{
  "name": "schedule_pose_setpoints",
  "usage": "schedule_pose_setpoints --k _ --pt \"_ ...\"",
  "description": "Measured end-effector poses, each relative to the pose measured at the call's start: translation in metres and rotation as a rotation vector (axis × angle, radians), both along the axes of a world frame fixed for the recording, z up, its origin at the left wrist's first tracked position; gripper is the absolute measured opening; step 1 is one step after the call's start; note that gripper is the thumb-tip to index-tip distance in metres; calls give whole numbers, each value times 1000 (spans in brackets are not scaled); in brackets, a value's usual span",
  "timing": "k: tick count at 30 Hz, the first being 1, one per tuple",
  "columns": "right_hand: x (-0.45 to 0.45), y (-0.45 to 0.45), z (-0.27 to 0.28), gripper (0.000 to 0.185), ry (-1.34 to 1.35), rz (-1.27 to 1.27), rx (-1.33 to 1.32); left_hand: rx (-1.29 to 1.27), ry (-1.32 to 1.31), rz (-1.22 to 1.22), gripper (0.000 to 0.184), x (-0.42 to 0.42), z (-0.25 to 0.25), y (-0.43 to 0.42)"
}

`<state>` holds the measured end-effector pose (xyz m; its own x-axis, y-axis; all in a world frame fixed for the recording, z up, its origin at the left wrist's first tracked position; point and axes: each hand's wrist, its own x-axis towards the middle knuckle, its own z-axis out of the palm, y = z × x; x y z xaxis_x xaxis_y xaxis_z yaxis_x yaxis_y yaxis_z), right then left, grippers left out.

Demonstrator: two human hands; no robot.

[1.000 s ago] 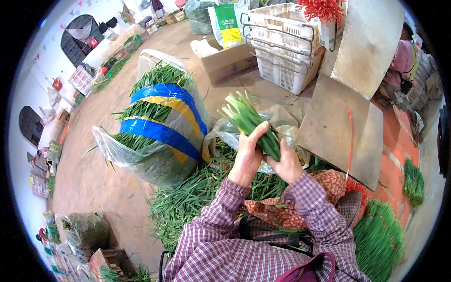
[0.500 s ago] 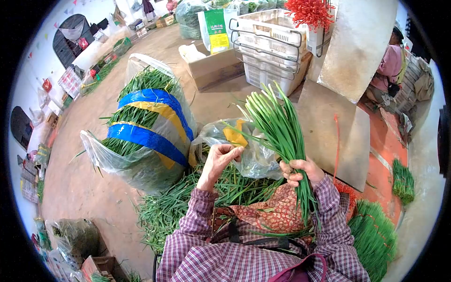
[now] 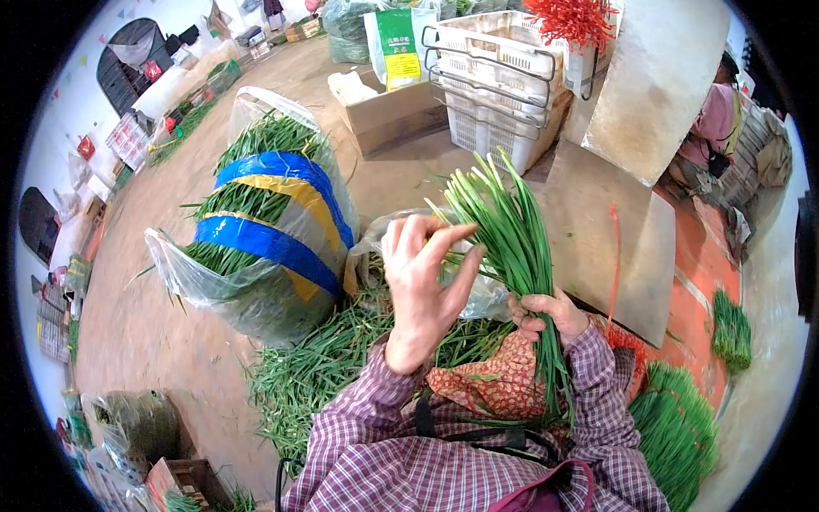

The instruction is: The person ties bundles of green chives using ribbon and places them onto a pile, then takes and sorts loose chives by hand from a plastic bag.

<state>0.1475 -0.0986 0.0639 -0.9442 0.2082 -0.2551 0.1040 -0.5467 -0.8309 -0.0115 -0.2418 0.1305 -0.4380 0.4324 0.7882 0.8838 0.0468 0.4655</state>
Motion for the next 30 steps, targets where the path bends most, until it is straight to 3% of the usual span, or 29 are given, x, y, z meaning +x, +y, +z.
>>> schedule_pose_setpoints --k 3,16,30 --pt "0 -3 -6 31 31 -37 116 -43 -25 20 26 -4 -10 17" --pt "0 -8 -2 23 71 -26 54 -16 -79 51 18 -3 -22 27" --pt "-1 -9 -5 27 52 -12 61 27 -84 28 13 6 -27 29"
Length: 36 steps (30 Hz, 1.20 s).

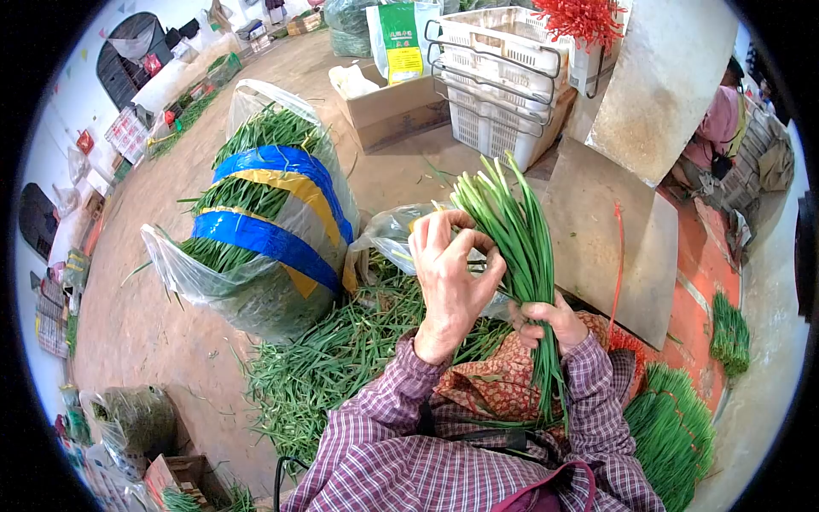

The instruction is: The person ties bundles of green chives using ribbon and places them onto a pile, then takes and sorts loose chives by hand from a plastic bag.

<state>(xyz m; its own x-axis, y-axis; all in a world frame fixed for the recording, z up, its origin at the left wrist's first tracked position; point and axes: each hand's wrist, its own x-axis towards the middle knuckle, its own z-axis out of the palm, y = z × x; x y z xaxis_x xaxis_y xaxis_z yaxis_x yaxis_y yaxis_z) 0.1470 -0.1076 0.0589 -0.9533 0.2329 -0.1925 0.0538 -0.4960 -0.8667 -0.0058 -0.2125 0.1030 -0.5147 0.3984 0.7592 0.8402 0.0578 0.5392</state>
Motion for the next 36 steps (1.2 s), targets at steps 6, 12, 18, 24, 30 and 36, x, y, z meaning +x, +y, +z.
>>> schedule_pose_setpoints --k 6,12,18,24,30,36 --pt "4 2 -5 24 -56 -88 -21 -5 13 -44 16 17 5 -21" --pt "3 -6 -4 22 -80 -104 -52 0 29 -81 18 23 -1 -14" --pt "6 -14 -2 24 -106 -50 -35 -72 59 -143 17 26 -10 -5" --pt "6 1 -20 16 -70 -269 47 -99 67 -479 22 53 6 -35" --pt "23 22 -18 20 73 -73 -392 -600 -622 -1042 23 -1 -17 -77" --pt "32 24 -20 24 99 7 -459 -359 -1071 -952 73 -35 -93 -65"
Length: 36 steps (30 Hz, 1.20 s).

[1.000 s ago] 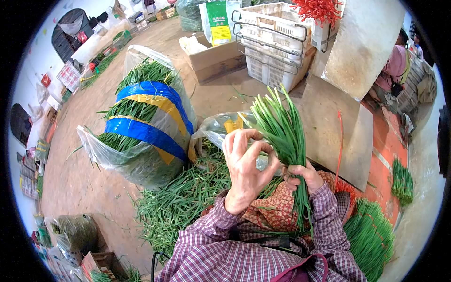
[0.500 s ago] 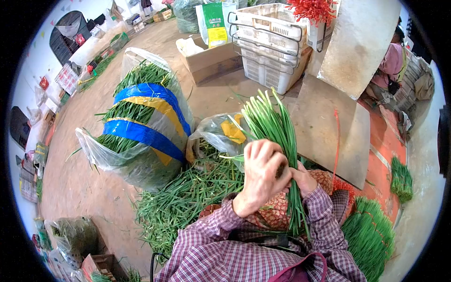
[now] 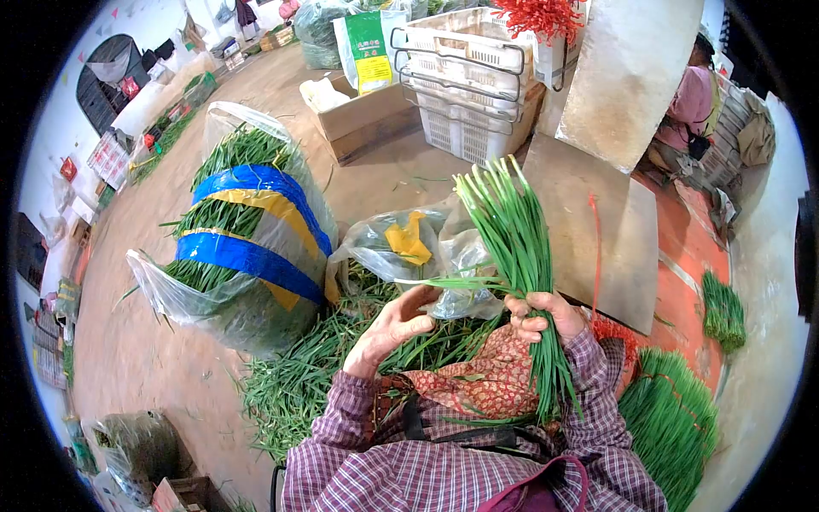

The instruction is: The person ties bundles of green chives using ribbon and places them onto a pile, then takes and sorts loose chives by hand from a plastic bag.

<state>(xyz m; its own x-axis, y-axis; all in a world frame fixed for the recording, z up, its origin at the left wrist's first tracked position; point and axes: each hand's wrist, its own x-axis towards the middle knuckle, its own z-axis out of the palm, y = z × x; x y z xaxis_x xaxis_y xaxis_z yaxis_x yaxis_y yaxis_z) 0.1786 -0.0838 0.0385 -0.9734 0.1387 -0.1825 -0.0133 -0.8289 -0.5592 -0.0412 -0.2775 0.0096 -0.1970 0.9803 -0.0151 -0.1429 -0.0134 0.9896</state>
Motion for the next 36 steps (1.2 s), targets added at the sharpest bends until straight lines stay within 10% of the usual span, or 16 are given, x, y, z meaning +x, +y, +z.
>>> schedule_pose_setpoints --k 13,21,25,27,30,33,36 --pt "-22 -27 -2 21 6 272 45 514 -832 -37 84 -15 51 96" --pt "-36 -29 -6 26 109 404 -130 423 -764 -83 71 -28 78 94" --pt "-53 -23 17 43 -91 128 595 381 -559 130 26 -47 112 89" --pt "-72 5 -24 48 -65 -266 1762 357 -394 231 17 -67 135 83" --pt "-75 13 8 45 -482 -425 2471 309 -133 458 24 -80 168 73" --pt "-84 7 50 34 -37 -667 1810 313 -124 430 23 -91 168 75" --pt "-93 -10 86 18 103 -841 1721 295 -121 393 23 -84 171 77"
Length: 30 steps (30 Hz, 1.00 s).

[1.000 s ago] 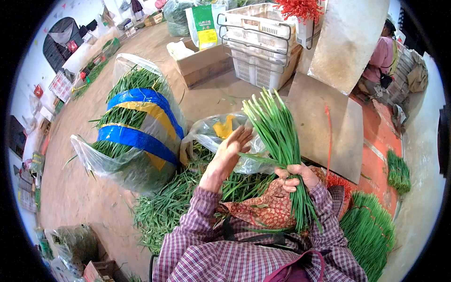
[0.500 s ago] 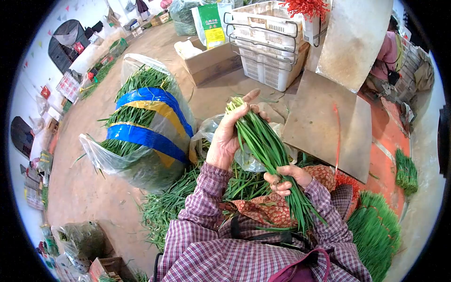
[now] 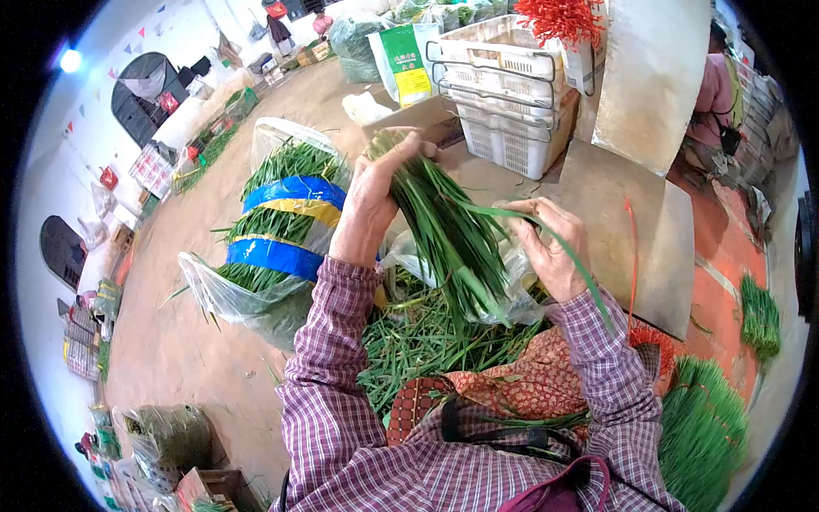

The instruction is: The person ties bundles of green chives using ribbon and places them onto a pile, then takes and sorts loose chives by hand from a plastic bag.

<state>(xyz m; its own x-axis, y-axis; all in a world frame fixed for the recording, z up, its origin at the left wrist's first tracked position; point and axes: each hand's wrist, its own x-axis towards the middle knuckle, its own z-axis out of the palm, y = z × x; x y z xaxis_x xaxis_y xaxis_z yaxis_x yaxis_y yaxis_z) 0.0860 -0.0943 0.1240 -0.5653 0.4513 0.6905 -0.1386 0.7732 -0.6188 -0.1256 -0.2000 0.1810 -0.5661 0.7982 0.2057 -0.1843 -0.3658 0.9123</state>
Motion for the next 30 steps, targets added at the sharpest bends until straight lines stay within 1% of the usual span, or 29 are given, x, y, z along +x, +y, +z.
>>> schedule_pose_setpoints --k 1,2,3,5,6,7,9,10,12,14,15,16,17,19,20,22,25,26,29,30 --pt "-1 -4 10 16 62 16 -18 10 -25 -41 24 2 2 1" --pt "2 -9 23 15 22 18 -84 6 -40 -54 26 5 3 1" --pt "3 -9 23 15 26 15 -83 8 -36 -57 26 8 2 2" --pt "3 -6 23 16 327 122 -270 35 -51 -88 26 10 1 4" --pt "15 -16 37 18 364 147 -486 49 -62 -100 25 10 0 5" --pt "23 -14 43 18 363 149 -484 51 -62 -99 25 10 1 4" --pt "39 -5 48 20 571 49 -459 21 -71 -69 25 12 2 4" --pt "44 -7 51 20 572 47 -457 22 -71 -72 25 12 2 5" --pt "48 -16 59 17 518 -30 -300 22 -23 -34 25 12 2 8" --pt "39 -24 64 13 140 -12 -81 31 -29 -32 22 18 4 10" --pt "23 -25 54 12 134 24 -33 42 -35 -26 20 22 6 10" --pt "12 -25 45 13 41 -29 54 42 -32 -27 20 25 8 10" --pt "2 -27 39 17 -18 -90 62 41 -10 -34 20 28 10 9" --pt "-11 -28 40 23 -69 -194 128 38 13 -40 19 31 10 9" --pt "-18 -28 39 23 -67 -194 126 36 38 -33 18 32 10 9" --pt "-30 -25 34 28 -96 -343 300 42 60 -21 16 36 10 11" --pt "-38 -15 24 28 -83 -359 309 26 53 -7 17 36 12 11" --pt "-36 -12 22 22 -60 -369 336 21 73 -24 18 33 13 9" --pt "-24 3 -6 19 -126 -341 372 6 58 1 20 24 20 6" --pt "-16 4 -15 16 -171 -369 369 -15 59 15 24 15 20 6"
